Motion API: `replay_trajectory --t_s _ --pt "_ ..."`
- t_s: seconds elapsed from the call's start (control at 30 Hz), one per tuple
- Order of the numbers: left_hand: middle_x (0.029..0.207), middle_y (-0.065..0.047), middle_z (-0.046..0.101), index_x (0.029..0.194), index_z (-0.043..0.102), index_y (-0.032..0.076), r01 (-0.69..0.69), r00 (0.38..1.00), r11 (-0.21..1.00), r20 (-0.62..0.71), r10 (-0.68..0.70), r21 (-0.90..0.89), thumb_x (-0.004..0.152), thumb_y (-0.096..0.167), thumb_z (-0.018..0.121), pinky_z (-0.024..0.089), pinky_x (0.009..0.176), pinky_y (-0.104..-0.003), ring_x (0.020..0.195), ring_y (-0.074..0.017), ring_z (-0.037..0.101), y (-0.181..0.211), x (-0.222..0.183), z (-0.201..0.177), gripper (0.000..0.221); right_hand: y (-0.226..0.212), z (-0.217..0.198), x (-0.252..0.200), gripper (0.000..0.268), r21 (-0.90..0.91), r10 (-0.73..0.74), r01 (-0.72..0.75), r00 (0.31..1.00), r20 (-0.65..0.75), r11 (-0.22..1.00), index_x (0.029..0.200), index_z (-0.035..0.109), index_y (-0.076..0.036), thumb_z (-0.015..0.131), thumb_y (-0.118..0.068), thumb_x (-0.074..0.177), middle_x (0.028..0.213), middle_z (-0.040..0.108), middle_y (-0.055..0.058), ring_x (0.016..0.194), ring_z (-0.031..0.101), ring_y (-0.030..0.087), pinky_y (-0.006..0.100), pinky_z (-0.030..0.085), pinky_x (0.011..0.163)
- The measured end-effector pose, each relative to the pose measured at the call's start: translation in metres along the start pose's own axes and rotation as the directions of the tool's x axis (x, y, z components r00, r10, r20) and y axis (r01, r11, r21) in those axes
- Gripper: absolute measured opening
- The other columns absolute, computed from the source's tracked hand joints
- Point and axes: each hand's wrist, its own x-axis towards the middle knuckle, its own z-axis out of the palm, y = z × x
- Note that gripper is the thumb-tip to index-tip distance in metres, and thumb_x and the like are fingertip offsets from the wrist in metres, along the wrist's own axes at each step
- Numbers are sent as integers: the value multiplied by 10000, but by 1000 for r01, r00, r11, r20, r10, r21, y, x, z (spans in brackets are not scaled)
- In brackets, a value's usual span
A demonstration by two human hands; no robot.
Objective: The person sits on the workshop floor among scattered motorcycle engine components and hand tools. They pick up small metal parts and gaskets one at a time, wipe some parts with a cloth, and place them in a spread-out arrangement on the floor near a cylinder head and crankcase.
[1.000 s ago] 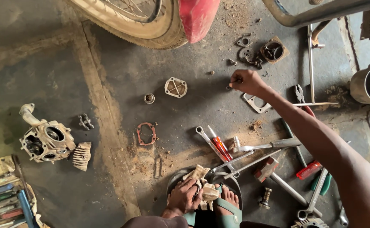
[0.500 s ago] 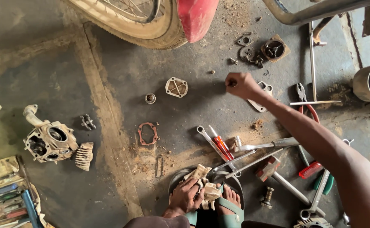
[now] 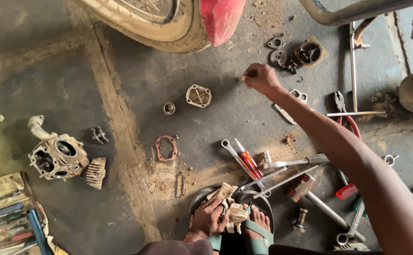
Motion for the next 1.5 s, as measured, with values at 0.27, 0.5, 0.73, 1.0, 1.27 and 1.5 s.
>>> replay_trajectory --t_s 0.27,0.5,0.73,1.0,1.27,1.5 --pt "1038 -225 740 861 722 -4 -42 999 998 -21 41 -53 910 175 705 595 843 -455 956 -389 731 4 5 -9 186 15 20 29 104 -567 -608 501 794 1 654 910 735 -22 760 -59 816 834 745 107 761 719 191 345 589 726" --pt "1028 -222 728 843 699 -5 -27 1000 996 3 27 -88 924 165 696 599 844 -456 956 -386 723 4 5 -12 188 -50 72 -12 151 -360 -516 557 830 210 748 904 748 -24 792 -82 772 800 755 126 720 738 225 358 592 694" --pt "1091 -232 728 838 706 3 -29 1000 1000 -6 29 -9 941 217 688 580 887 -483 1047 -403 707 2 1 -9 238 -61 119 -17 158 -478 -631 732 672 388 486 965 751 -50 717 -19 814 949 732 155 818 726 310 417 595 729" --pt "1076 -215 741 857 716 1 52 997 995 62 -47 -85 953 219 684 584 846 -474 1026 -385 723 1 0 -11 241 -71 122 -35 279 -568 -587 688 708 392 451 1097 736 -49 753 -63 819 1054 693 168 886 705 377 465 587 755" --pt "1082 -252 730 867 712 -20 -8 1000 995 17 10 -98 955 203 681 602 871 -467 1037 -408 723 0 0 -10 242 -79 121 -40 380 -381 -650 805 593 476 455 1185 734 -45 700 62 822 1148 727 165 1034 719 339 409 590 901" --pt "1091 -273 730 900 721 -44 21 995 993 98 -10 -114 984 199 653 605 890 -466 1038 -412 729 -4 -2 -6 266 -56 107 -15 375 -401 -756 834 529 386 380 1150 738 -9 555 161 870 1235 730 201 1079 743 334 355 627 921"
